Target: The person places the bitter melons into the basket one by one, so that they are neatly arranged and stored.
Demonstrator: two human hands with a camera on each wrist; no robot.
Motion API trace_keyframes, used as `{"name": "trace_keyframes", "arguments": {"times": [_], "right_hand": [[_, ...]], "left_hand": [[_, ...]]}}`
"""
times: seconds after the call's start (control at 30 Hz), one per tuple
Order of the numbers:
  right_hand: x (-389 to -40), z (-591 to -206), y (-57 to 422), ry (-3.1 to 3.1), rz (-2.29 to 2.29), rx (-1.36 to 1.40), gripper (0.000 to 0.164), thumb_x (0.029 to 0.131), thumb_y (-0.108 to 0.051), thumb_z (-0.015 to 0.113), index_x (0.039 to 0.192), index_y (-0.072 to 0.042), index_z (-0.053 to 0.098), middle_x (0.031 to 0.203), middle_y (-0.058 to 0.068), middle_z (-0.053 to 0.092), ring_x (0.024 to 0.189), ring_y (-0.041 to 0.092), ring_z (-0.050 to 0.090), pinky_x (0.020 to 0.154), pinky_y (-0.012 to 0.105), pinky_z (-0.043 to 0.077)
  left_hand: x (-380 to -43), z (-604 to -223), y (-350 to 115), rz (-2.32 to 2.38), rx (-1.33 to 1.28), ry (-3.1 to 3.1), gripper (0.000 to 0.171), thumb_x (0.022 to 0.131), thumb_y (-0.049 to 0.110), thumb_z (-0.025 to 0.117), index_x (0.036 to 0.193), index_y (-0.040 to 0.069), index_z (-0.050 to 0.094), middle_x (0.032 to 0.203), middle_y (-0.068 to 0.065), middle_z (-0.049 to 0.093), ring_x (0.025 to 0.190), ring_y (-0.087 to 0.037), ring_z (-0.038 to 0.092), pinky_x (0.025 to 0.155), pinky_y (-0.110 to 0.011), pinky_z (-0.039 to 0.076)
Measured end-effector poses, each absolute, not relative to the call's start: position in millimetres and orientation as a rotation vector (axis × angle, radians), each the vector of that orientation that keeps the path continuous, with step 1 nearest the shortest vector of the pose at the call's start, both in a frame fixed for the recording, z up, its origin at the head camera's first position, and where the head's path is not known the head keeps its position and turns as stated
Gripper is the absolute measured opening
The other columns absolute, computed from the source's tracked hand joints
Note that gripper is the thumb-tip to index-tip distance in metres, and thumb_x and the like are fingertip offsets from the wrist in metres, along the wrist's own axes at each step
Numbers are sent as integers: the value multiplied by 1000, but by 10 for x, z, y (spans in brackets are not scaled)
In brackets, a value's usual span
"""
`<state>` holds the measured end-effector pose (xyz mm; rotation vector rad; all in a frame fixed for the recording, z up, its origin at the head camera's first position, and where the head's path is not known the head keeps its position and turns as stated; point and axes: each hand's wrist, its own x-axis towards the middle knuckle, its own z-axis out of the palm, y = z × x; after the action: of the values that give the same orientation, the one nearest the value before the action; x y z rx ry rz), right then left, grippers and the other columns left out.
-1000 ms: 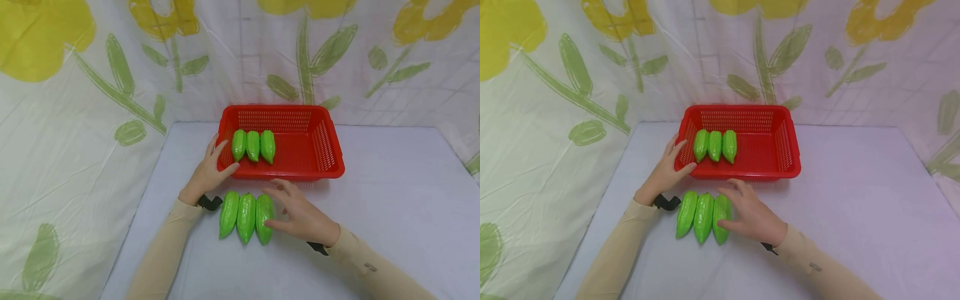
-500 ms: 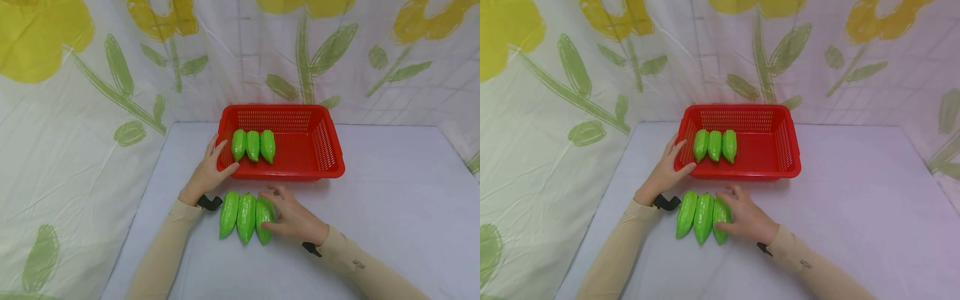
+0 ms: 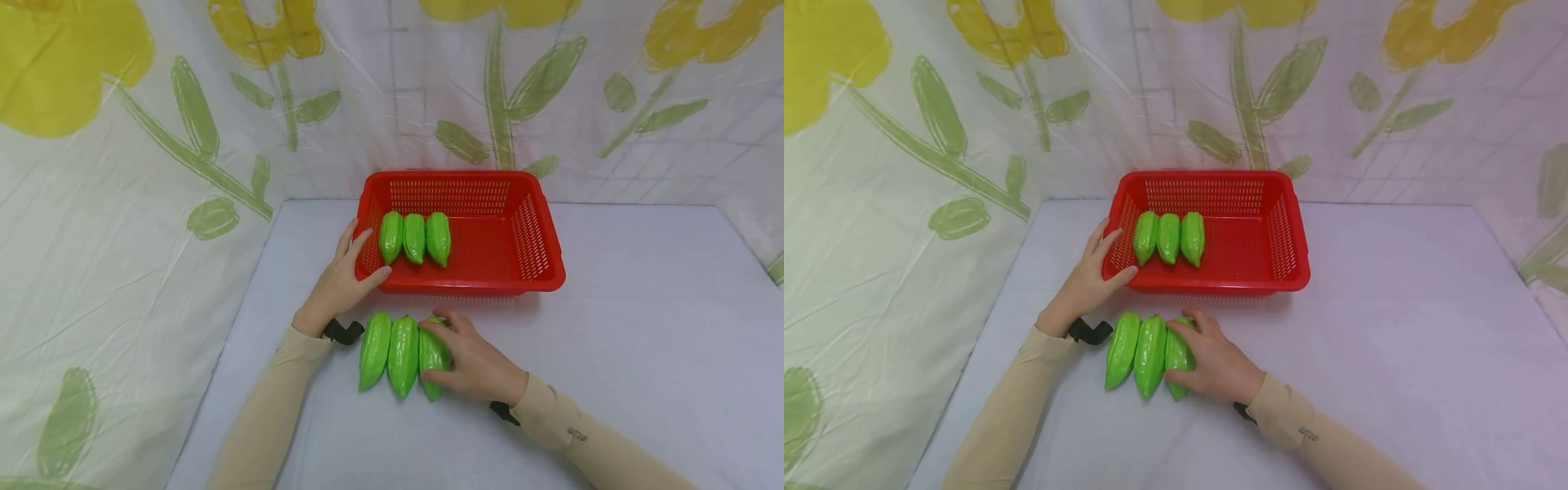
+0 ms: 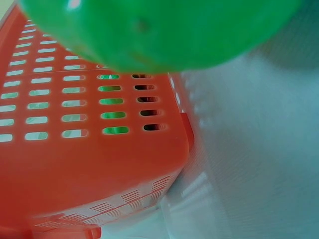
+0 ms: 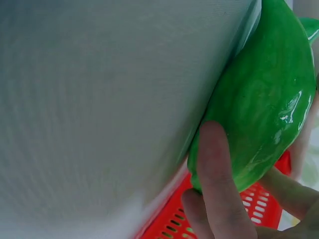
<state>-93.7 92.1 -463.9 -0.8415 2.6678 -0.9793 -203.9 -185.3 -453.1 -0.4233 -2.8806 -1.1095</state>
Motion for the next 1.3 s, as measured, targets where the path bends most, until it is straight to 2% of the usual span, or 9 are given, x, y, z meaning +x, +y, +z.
{"name": "trace_keyframes", "arguments": {"times": [0.83, 1.3], "right_hand": [[-933, -4680, 881, 2683, -976, -803, 77, 81, -26, 91, 147, -8, 55, 150, 16, 46, 133, 32, 50, 106, 49, 52], [-954, -4693, 895, 2672, -995, -804, 78, 79, -28, 93, 146, -9, 57, 149, 14, 47, 132, 29, 51, 106, 46, 53]], "left_hand": [[-2049, -4536, -1853, -1131, -426, -2872, 89, 94, 63, 61, 165, 20, 28, 175, 12, 0, 147, -39, 42, 106, -66, 47], [-2056, -4548, -1859, -1127, -430, -2880, 88, 95, 62, 61, 166, 22, 27, 175, 12, -1, 150, -37, 40, 109, -65, 46]]}}
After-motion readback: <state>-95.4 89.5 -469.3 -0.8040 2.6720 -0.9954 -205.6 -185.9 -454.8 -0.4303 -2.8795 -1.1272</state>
